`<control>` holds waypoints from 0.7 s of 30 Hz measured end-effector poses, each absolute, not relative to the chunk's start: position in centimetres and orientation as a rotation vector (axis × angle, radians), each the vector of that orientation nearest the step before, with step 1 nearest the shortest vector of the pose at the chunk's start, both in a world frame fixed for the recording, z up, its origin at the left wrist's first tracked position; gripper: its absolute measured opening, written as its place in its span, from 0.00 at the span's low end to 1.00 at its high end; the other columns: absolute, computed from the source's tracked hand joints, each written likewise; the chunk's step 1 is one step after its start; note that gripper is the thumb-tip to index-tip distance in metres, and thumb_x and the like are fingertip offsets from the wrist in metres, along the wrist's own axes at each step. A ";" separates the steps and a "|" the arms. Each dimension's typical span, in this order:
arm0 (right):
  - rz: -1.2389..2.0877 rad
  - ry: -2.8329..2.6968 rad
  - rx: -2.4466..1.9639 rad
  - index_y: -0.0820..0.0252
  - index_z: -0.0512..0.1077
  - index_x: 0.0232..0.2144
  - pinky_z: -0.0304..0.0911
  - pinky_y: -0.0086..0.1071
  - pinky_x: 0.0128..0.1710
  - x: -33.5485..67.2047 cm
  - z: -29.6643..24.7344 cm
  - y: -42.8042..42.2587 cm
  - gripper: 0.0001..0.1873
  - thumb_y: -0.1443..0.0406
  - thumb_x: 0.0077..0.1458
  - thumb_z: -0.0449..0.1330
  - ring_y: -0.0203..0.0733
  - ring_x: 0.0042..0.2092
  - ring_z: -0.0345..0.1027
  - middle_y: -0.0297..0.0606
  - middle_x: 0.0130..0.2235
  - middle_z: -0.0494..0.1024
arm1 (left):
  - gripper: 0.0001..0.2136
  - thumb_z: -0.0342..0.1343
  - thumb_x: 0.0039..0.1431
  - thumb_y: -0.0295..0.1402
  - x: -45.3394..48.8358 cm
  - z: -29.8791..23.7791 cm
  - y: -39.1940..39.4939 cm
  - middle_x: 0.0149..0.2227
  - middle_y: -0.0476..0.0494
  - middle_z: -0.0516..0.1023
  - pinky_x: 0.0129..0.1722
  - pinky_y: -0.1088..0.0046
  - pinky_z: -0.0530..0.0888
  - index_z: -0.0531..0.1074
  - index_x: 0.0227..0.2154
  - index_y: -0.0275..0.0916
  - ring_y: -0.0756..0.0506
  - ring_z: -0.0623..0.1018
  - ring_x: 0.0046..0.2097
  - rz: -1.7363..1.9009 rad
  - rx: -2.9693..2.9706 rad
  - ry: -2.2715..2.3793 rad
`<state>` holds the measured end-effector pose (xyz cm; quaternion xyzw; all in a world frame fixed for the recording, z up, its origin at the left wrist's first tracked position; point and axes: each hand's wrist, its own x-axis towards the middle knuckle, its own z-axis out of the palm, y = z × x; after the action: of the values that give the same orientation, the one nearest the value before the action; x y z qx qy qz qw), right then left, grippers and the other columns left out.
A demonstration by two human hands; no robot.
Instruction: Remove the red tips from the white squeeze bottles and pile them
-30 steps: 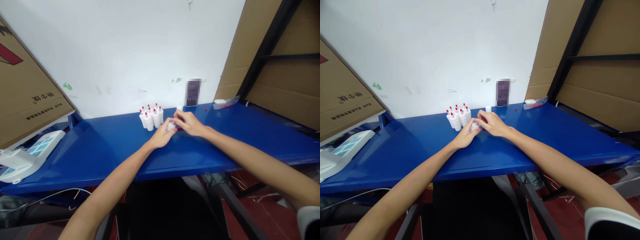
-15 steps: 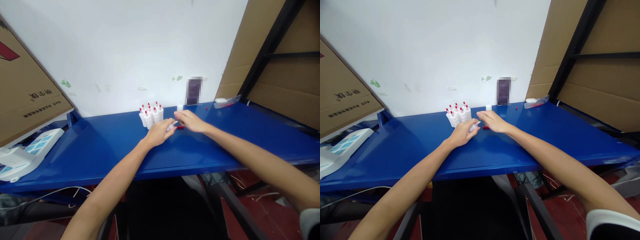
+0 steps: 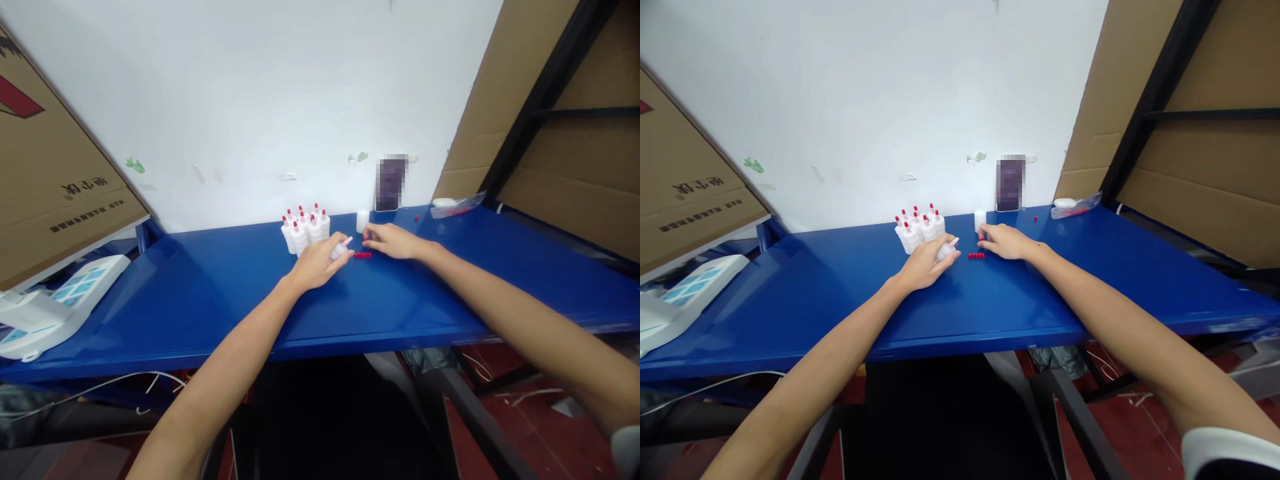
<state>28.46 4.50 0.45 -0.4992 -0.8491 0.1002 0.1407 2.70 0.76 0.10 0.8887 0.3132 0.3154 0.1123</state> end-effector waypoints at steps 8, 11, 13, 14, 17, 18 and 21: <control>0.420 -2.432 -1.384 0.57 0.73 0.37 0.55 0.32 0.33 28.3 0.2 4.7 0.13 0.54 0.59 0.59 0.39 0.29 0.66 0.33 0.28 0.76 | 0.16 0.49 0.69 0.46 2.5 0.1 1.0 0.38 0.44 0.78 0.41 0.67 0.71 0.69 0.49 0.40 0.44 0.77 0.37 0.943 2.577 0.937; 0.446 -2.437 -1.376 0.57 0.74 0.38 0.56 0.33 0.33 28.3 0.4 4.7 0.12 0.56 0.58 0.59 0.39 0.29 0.67 0.33 0.28 0.76 | 0.17 0.49 0.69 0.46 2.5 0.0 1.1 0.38 0.44 0.78 0.41 0.67 0.71 0.69 0.49 0.40 0.44 0.77 0.37 0.935 2.569 0.948; 0.451 -2.442 -1.367 0.58 0.75 0.38 0.57 0.33 0.33 28.4 0.4 4.7 0.11 0.58 0.57 0.59 0.39 0.29 0.68 0.34 0.29 0.76 | 0.17 0.49 0.69 0.46 2.4 0.0 1.2 0.38 0.44 0.78 0.40 0.68 0.71 0.69 0.50 0.40 0.44 0.76 0.37 0.932 2.574 0.954; 0.453 -2.443 -1.364 0.58 0.75 0.38 0.58 0.33 0.33 28.4 0.4 4.7 0.11 0.59 0.57 0.59 0.39 0.30 0.68 0.34 0.29 0.77 | 0.17 0.49 0.69 0.46 2.4 0.0 1.2 0.38 0.44 0.78 0.40 0.68 0.71 0.69 0.50 0.40 0.44 0.76 0.37 0.928 2.578 0.955; 0.458 -2.445 -1.364 0.58 0.75 0.38 0.58 0.33 0.34 28.5 0.5 4.7 0.10 0.62 0.55 0.58 0.40 0.30 0.68 0.34 0.29 0.77 | 0.17 0.49 0.69 0.47 2.4 -0.1 1.2 0.38 0.44 0.78 0.40 0.68 0.71 0.69 0.50 0.39 0.44 0.77 0.37 0.911 2.583 0.966; 0.462 -2.445 -1.365 0.58 0.75 0.38 0.58 0.33 0.34 28.5 0.5 4.7 0.10 0.63 0.54 0.58 0.40 0.30 0.68 0.33 0.29 0.77 | 0.17 0.49 0.69 0.47 2.3 -0.1 1.3 0.37 0.44 0.78 0.40 0.68 0.71 0.69 0.50 0.39 0.44 0.77 0.36 0.903 2.584 0.969; 0.463 -2.449 -1.363 0.59 0.75 0.37 0.59 0.33 0.34 28.6 0.6 4.8 0.10 0.65 0.52 0.57 0.39 0.30 0.68 0.33 0.28 0.76 | 0.17 0.49 0.69 0.47 2.3 -0.2 1.4 0.38 0.44 0.79 0.40 0.67 0.71 0.69 0.50 0.39 0.43 0.77 0.37 0.893 2.596 0.967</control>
<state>28.58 4.77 0.56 -0.4745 -0.8523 0.1611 0.1500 2.34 1.36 -0.18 0.8860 0.3300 0.3047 0.1155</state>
